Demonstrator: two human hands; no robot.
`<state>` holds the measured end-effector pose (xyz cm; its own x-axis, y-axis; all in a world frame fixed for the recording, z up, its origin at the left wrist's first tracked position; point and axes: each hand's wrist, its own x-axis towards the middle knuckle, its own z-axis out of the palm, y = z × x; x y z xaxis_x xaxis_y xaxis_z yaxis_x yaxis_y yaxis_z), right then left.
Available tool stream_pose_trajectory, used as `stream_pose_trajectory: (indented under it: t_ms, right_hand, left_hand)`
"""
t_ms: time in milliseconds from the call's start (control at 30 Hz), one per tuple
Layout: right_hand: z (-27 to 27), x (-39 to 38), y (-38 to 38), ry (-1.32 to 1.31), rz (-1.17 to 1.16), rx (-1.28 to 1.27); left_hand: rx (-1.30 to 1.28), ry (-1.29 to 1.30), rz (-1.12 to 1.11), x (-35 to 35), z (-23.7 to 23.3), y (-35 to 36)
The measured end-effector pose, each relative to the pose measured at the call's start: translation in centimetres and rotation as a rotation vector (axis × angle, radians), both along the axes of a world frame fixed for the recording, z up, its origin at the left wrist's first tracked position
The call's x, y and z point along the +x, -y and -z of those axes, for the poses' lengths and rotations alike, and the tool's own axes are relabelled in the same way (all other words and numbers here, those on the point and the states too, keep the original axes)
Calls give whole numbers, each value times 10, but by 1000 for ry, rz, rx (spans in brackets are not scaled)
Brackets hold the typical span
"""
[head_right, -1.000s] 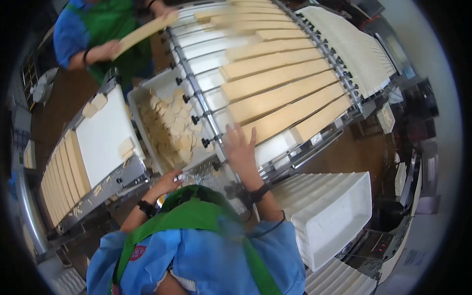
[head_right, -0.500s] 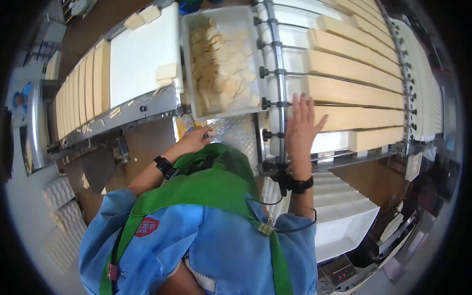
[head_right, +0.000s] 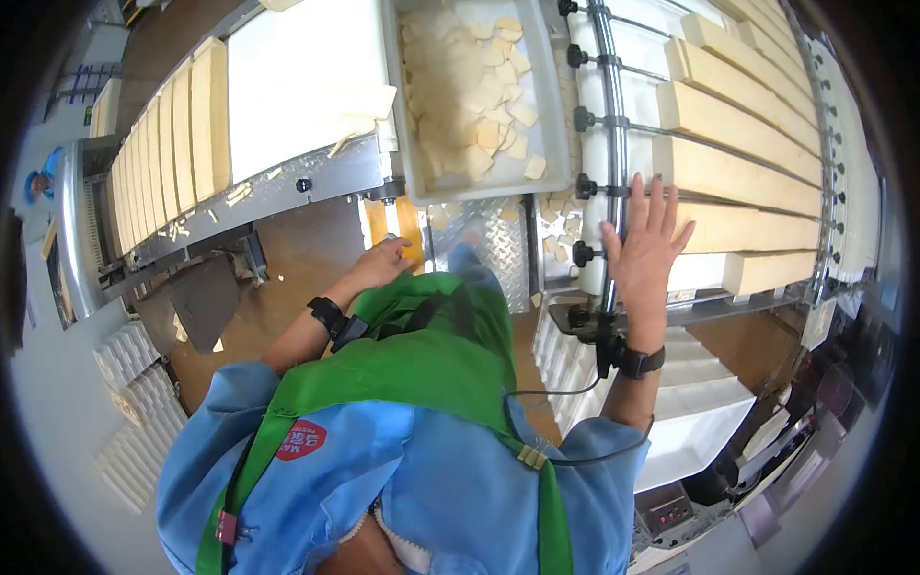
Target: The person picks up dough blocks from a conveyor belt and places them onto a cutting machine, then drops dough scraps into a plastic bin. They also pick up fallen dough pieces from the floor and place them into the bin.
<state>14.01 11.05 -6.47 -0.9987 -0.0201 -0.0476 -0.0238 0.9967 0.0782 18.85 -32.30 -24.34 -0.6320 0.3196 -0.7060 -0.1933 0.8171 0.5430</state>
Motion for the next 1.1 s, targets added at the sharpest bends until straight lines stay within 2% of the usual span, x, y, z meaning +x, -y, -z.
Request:
stream_pose_trajectory:
  t_ms: [133, 233, 300, 400, 500, 567, 633, 667, 733, 767, 833, 900, 967, 1100]
  right_hand:
    - [-12, 11, 25, -36, 76, 7]
    - [-50, 30, 79, -70, 119, -42]
    - [-68, 49, 124, -160, 25, -293]
    - [-42, 74, 194, 14, 64, -665]
    - [50, 89, 236, 290, 49, -949]
    - [129, 98, 246, 644, 191, -1068]
    - [231, 120, 250, 569, 3, -939]
    - [265, 123, 252, 573, -11, -941]
    - [325, 123, 254, 671, 169, -1075]
    - [361, 125, 255, 667, 155, -1072]
    - [431, 127, 250, 641, 399, -1004]
    - [472, 127, 239, 673, 419, -992]
    - [513, 123, 232, 641, 333, -764]
    - [572, 109, 217, 652, 289, -669]
  left_hand:
    - [26, -47, -41, 6, 32, 44]
    - [7, -90, -75, 8, 33, 76]
    - [-44, 103, -86, -4, 14, 90]
    - [-39, 39, -19, 12, 53, 123]
    - [-36, 67, -13, 14, 67, 132]
    - [-41, 74, -21, 20, 74, 133]
    - [-55, 63, -41, 20, 85, 134]
    - [-39, 15, -72, 26, 90, 134]
    - [-24, -44, -114, 35, 108, 129]
    - [-23, 16, -144, 41, 123, 128]
    - [-22, 67, -185, 45, 150, 117]
    - [-58, 102, -229, 50, 176, 104]
    - [-104, 58, -218, 48, 206, 88]
    - [-115, 71, -223, 43, 280, 61]
